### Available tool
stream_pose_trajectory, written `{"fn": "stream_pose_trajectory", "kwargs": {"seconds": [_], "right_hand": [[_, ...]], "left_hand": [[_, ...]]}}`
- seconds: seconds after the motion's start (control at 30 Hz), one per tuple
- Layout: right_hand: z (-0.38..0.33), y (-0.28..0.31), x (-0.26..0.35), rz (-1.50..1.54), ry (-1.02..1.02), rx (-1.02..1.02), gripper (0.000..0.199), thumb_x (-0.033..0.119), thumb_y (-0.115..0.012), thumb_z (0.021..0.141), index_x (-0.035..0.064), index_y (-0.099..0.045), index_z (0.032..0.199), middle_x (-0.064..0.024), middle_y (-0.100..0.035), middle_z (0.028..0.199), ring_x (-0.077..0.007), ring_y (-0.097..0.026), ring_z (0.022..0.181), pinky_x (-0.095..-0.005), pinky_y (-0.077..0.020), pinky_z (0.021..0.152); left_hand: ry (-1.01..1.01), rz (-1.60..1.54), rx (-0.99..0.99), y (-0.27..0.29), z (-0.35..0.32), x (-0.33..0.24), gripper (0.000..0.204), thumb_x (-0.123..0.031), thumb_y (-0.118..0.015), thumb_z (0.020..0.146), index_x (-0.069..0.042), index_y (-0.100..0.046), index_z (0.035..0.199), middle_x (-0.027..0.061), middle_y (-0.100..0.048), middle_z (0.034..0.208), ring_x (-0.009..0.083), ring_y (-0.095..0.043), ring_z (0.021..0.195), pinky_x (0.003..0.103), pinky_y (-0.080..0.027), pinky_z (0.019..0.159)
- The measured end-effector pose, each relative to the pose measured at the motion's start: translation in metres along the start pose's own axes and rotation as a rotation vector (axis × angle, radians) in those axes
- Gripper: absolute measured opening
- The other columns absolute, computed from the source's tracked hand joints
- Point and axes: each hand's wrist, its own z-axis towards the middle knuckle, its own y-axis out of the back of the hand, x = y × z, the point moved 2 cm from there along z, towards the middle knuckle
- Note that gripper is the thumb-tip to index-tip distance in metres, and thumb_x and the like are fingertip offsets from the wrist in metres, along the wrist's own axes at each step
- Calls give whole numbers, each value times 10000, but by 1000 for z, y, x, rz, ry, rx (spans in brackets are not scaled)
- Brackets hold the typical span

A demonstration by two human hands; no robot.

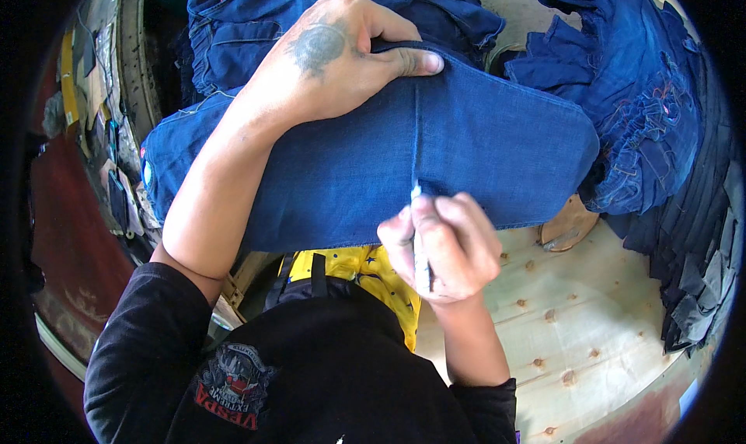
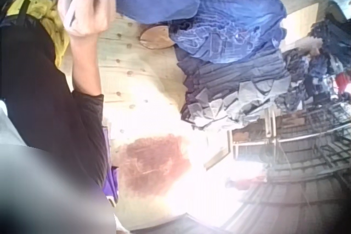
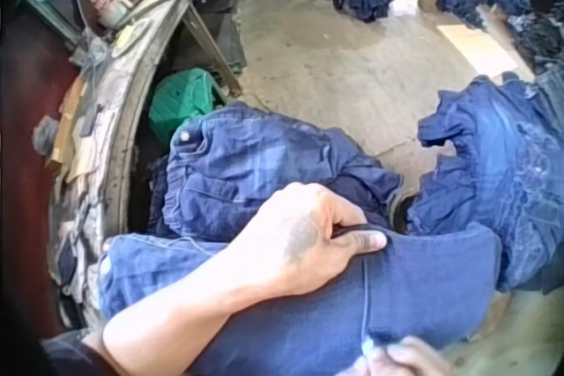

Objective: The person repeatedly marks several pairs of blue jeans with a white marker, then folds each pair and places it on a growing stack. The person handles the jeans one at a time, turning them over as needed to reach different areas before stacking them.

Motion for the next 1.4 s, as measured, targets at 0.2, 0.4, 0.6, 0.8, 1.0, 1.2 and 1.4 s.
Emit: {"fn": "stream_pose_trajectory", "kwargs": {"seconds": [0.2,0.4,0.6,0.8,1.0,1.2,1.4], "right_hand": [[50,-26,-37,-126,-23,-58,194,-89,-764,737,-22,-726,914,-103,-639,700,-242,-624,547,-303,-517,526],[56,-26,-31,-131,-88,50,179,-121,-757,772,-45,-699,923,-157,-676,757,-262,-665,612,-338,-553,610],[36,-24,-28,-98,2,-22,162,-117,-729,745,-36,-693,881,-91,-575,675,-238,-582,522,-327,-490,497],[7,-10,-10,-45,-24,-2,217,-115,-711,730,-72,-713,942,-95,-587,697,-201,-563,522,-295,-451,474],[34,-19,-29,-37,19,-88,245,-97,-763,736,-42,-736,973,-101,-610,694,-221,-596,534,-321,-500,503],[48,-25,-35,-107,-57,22,186,-135,-734,778,-55,-700,942,-142,-661,758,-251,-656,600,-328,-548,596],[27,-15,-19,-75,-16,-42,173,-109,-743,725,-45,-700,880,-94,-553,655,-218,-571,519,-310,-485,493]], "left_hand": [[-22,3,-11,-5,1,8,327,-368,-876,913,-74,-880,1056,197,-806,882,305,-790,775,383,-604,760],[-48,8,-30,-6,0,8,295,-338,-878,915,-73,-884,1046,192,-811,886,305,-789,767,377,-611,764],[19,-53,22,7,0,-5,282,-324,-856,905,-44,-850,939,218,-756,798,389,-760,779,460,-591,772],[97,-195,132,14,0,-18,260,-256,-814,964,-9,-794,886,248,-688,759,384,-694,656,449,-517,642],[103,-164,145,14,2,-16,260,-256,-811,957,-9,-791,881,253,-688,763,392,-698,666,448,-521,647],[-29,-187,68,15,-4,-12,268,-260,-806,959,-3,-791,884,260,-690,770,407,-713,695,454,-530,657],[20,-234,128,17,0,-14,280,-264,-806,962,6,-788,889,261,-693,770,412,-712,692,459,-532,661]]}}
